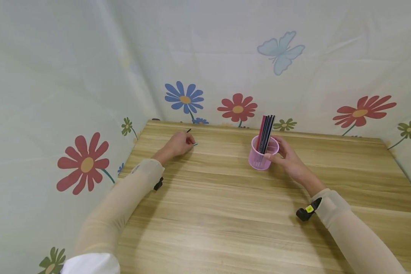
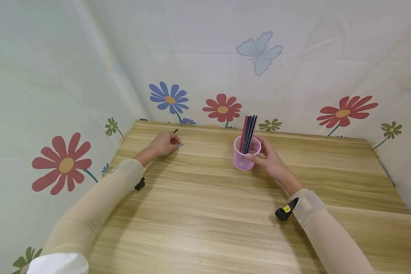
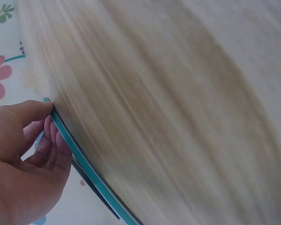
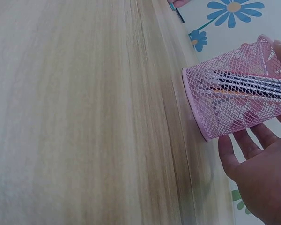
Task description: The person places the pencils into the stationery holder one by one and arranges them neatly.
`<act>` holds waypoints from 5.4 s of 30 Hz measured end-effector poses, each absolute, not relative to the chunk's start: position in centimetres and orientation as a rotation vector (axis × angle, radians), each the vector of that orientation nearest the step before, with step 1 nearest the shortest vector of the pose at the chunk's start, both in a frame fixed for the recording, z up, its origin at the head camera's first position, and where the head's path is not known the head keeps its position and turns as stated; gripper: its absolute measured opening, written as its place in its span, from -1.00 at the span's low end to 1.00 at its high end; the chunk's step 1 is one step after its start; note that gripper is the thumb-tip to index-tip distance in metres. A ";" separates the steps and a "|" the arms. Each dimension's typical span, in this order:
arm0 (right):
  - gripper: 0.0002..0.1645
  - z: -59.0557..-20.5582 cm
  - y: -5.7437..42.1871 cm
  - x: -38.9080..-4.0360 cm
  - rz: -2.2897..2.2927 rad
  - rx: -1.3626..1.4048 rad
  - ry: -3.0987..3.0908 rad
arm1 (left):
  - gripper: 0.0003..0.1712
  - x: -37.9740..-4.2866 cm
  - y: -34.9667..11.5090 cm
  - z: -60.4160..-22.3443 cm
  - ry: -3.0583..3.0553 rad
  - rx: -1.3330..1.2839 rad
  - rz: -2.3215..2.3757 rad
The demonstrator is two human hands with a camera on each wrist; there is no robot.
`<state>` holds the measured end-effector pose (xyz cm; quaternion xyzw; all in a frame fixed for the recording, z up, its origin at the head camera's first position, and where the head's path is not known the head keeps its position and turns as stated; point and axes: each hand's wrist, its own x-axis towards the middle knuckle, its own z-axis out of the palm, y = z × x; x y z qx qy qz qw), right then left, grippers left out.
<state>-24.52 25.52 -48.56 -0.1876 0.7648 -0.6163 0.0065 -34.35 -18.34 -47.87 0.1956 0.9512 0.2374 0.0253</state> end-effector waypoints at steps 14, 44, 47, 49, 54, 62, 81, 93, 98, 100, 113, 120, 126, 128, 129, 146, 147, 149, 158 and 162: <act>-0.13 -48.8 25.6 -24.5 -1.888 -0.580 2.413 | -0.84 -34.4 -18.0 -47.3 2.868 0.591 0.950; -0.14 -48.7 25.5 -24.6 -1.880 -0.581 2.401 | -0.80 -29.2 -9.7 -37.6 2.663 0.939 1.418; -0.14 -48.8 25.5 -24.6 -1.876 -0.580 2.407 | -0.79 -29.0 -8.6 -37.1 2.645 0.997 1.450; -0.14 -48.8 25.6 -24.6 -1.874 -0.576 2.413 | -0.79 -29.0 -7.8 -36.6 2.633 1.030 1.475; -0.14 -48.7 25.6 -24.6 -1.864 -0.569 2.423 | -0.77 -28.9 -6.0 -35.2 2.575 1.070 1.583; -0.15 -48.6 25.5 -24.7 -1.863 -0.581 2.434 | -0.77 -28.8 -3.5 -32.8 2.391 1.089 1.813; -0.13 -48.6 25.7 -24.5 -1.873 -0.569 2.424 | -0.70 -30.0 1.1 -32.1 2.297 1.035 2.118; -0.14 -48.8 25.6 -24.7 -1.879 -0.580 2.425 | -0.72 -32.3 2.8 -36.1 2.229 0.878 2.282; -0.14 -48.8 25.5 -24.6 -1.888 -0.579 2.422 | -0.72 -32.7 3.5 -38.2 2.197 0.850 2.339; -0.15 -48.8 25.5 -24.5 -1.894 -0.578 2.418 | -0.73 -32.7 3.8 -39.0 2.209 0.855 2.326; -0.15 -48.8 25.4 -24.7 -1.912 -0.594 2.403 | -0.75 -32.5 5.2 -41.3 2.342 0.775 2.197; -0.16 -48.7 25.4 -24.5 -1.905 -0.590 2.420 | -0.75 -32.3 5.6 -42.2 2.369 0.767 2.154; -0.16 -48.7 25.5 -24.6 -1.899 -0.577 2.419 | -0.77 -32.3 5.7 -42.8 2.381 0.737 2.176; -0.16 -48.7 25.5 -24.6 -1.895 -0.578 2.419 | -0.76 -32.3 5.7 -42.8 2.396 0.708 2.178; -0.16 -48.6 25.5 -24.6 -1.901 -0.571 2.416 | -0.76 -32.4 5.7 -42.8 2.404 0.694 2.178; -0.14 -48.5 25.5 -24.5 -1.890 -0.562 2.417 | -0.70 -32.7 4.8 -43.5 2.514 0.684 2.021; -0.14 -48.5 25.5 -24.4 -1.885 -0.565 2.421 | -0.70 -32.7 4.5 -43.6 2.526 0.689 2.005; -0.13 -48.3 25.3 -24.4 -1.888 -0.564 2.418 | -0.70 -32.8 3.8 -43.7 2.552 0.721 1.970; -0.14 -48.4 25.5 -24.4 -1.883 -0.556 2.432 | -0.69 -33.2 -0.6 -43.3 2.598 0.768 1.855; -0.14 -48.5 25.5 -24.5 -1.873 -0.555 2.431 | -0.70 -33.2 -3.0 -43.1 2.640 0.754 1.809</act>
